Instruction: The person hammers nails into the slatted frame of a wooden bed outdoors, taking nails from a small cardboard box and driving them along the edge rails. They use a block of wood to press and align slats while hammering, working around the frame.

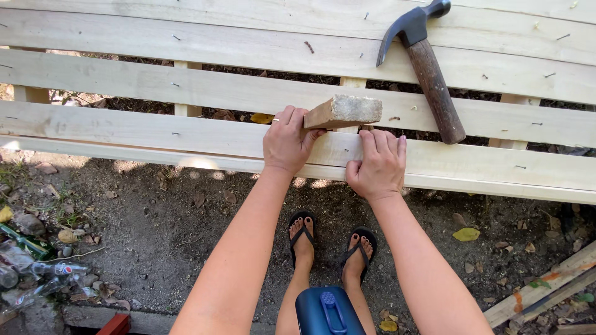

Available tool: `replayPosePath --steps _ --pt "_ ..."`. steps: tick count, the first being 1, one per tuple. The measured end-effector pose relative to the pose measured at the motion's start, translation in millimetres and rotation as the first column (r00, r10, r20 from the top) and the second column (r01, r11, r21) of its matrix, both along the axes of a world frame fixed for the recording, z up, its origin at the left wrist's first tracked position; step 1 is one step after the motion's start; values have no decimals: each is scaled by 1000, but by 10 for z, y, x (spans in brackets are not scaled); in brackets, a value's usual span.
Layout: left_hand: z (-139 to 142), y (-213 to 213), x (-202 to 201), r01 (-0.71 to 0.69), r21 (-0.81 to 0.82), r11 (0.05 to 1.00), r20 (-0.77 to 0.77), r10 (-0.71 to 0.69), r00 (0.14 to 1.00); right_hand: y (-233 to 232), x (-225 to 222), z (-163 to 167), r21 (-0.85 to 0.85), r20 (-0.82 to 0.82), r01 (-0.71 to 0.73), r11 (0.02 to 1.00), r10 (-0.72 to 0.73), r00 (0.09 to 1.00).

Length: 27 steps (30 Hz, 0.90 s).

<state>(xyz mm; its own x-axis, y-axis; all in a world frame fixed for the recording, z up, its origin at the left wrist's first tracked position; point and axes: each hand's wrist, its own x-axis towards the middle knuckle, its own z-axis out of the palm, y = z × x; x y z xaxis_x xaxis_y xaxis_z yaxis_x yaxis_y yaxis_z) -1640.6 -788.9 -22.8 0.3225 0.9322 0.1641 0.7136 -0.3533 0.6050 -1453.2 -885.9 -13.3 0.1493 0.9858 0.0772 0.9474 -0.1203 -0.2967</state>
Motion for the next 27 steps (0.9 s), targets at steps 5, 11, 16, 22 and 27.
replayPosePath --steps 5,11,16,22,27 --pt "21 20 -22 7 -45 999 -13 -8 1000 19 1 4 -3 3 -8 1000 8 1000" --pt "-36 73 -72 -43 -15 999 97 44 994 82 0 9 -24 -1 -2 1000 2 1000" --pt "-14 388 34 -223 -93 970 309 241 920 101 -25 35 -41 21 0 999 1 1000" --pt "49 1054 442 -286 -767 575 412 782 467 106 -17 21 -51 33 1 999 1 999" --pt "153 416 30 -287 -296 911 -132 259 957 121 -16 8 -42 35 -2 999 4 999"
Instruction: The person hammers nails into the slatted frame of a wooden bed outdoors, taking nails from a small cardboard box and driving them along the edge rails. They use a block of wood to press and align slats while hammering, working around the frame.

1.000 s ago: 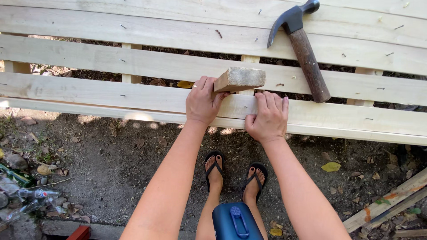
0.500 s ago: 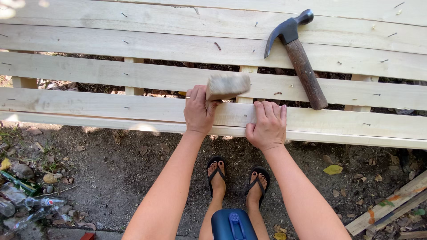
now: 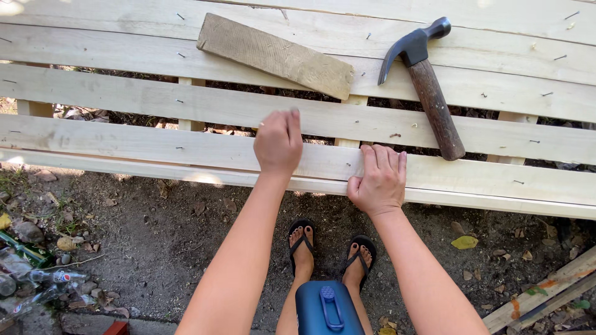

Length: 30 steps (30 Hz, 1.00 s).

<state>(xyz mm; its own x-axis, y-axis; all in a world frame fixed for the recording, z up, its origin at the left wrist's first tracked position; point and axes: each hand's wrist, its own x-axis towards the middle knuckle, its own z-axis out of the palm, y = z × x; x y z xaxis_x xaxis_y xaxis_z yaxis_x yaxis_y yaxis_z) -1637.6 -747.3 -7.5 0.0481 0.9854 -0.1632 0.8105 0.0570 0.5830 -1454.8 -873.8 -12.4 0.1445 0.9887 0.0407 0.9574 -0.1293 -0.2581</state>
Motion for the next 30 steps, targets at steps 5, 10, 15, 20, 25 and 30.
replayPosePath --steps 5,10,15,20,25,30 --pt "-51 -579 -224 464 142 875 -229 -426 875 -22 1 17 9 -3 1 1000 -1 1000" --pt "-155 -535 -370 524 103 845 -296 -477 827 -63 -6 -46 33 -11 -2 999 3 1000" --pt "-207 -477 -569 495 89 864 -258 -460 850 -63 11 -83 -14 -14 3 1000 -3 1000" --pt "-161 -444 -522 455 116 883 -212 -426 880 -43 -88 120 -70 -80 15 997 -20 997" --pt "-92 -451 -501 461 221 860 -221 -416 882 132 -557 239 50 -241 -425 904 424 873" --pt "-156 -465 -521 435 235 869 -176 -402 899 394 -921 135 -53 -158 -338 940 326 932"
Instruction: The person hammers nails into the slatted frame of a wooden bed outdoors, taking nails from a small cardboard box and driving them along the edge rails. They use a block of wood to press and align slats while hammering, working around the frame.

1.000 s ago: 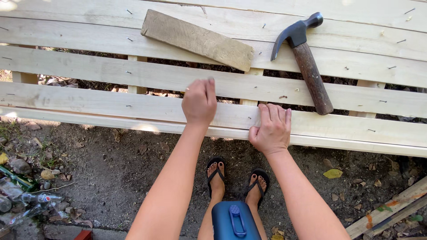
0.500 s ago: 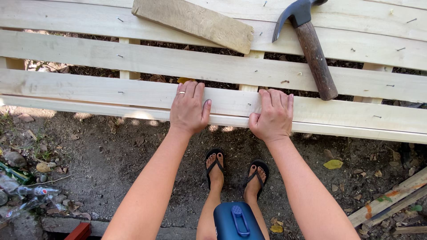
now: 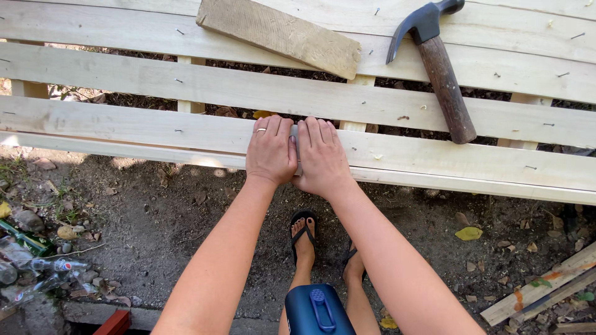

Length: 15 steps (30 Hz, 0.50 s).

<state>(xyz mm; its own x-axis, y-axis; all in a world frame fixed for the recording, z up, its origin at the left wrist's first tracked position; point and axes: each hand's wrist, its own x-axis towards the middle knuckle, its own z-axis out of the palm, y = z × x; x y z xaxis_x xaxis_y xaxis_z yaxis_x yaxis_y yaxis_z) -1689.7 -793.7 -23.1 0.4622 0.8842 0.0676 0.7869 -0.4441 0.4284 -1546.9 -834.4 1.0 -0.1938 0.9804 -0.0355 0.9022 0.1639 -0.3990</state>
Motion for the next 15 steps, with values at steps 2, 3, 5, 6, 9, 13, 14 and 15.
replayPosePath --steps 2,3,5,6,9,13,14,15 --pt "-27 17 -17 -3 17 1000 10 3 1000 57 -83 -26 46 -7 53 998 -52 999" --pt "-31 19 -17 -3 10 1000 9 3 1000 64 -102 -24 81 -27 66 995 -64 998" --pt "-26 34 -22 -6 -13 1000 -4 6 1000 79 -119 -10 92 -69 70 993 -63 996" --pt "-19 48 -19 -6 -18 1000 -11 5 1000 90 -112 0 82 -85 62 995 -55 995" --pt "19 83 -1 -9 -40 999 -26 8 1000 128 -82 30 123 -94 55 991 -44 995" --pt "57 110 16 -19 -39 999 -27 18 999 159 -72 33 127 -74 55 990 -46 996" --pt "58 118 14 -24 -74 997 -58 19 998 162 -83 28 131 -69 57 990 -48 996" --pt "59 121 21 -28 -106 994 -87 19 996 164 -84 25 137 -63 59 989 -51 997"
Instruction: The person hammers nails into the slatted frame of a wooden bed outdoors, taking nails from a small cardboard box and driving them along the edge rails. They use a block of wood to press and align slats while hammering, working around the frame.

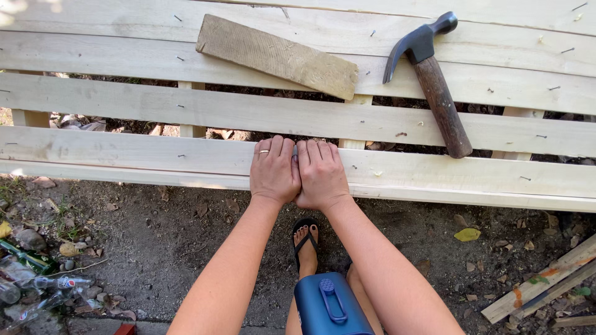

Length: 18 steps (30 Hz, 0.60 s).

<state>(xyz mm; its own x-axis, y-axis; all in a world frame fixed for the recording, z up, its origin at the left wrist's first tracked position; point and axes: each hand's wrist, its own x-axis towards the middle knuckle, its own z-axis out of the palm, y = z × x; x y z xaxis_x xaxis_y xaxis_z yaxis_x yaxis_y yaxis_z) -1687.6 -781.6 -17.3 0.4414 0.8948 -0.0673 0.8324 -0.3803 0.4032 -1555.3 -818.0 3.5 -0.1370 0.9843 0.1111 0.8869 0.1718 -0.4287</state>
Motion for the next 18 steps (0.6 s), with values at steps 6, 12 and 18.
replayPosePath --steps 6,12,18 --pt "7 24 0 10 -45 999 -45 -12 999 36 3 26 -58 22 -11 998 12 1000" --pt "67 46 -194 144 109 984 9 -146 989 104 37 82 -86 7 -16 996 16 1000" --pt "-51 95 -176 134 -26 991 -1 -134 991 121 28 75 -48 42 -11 999 13 999"
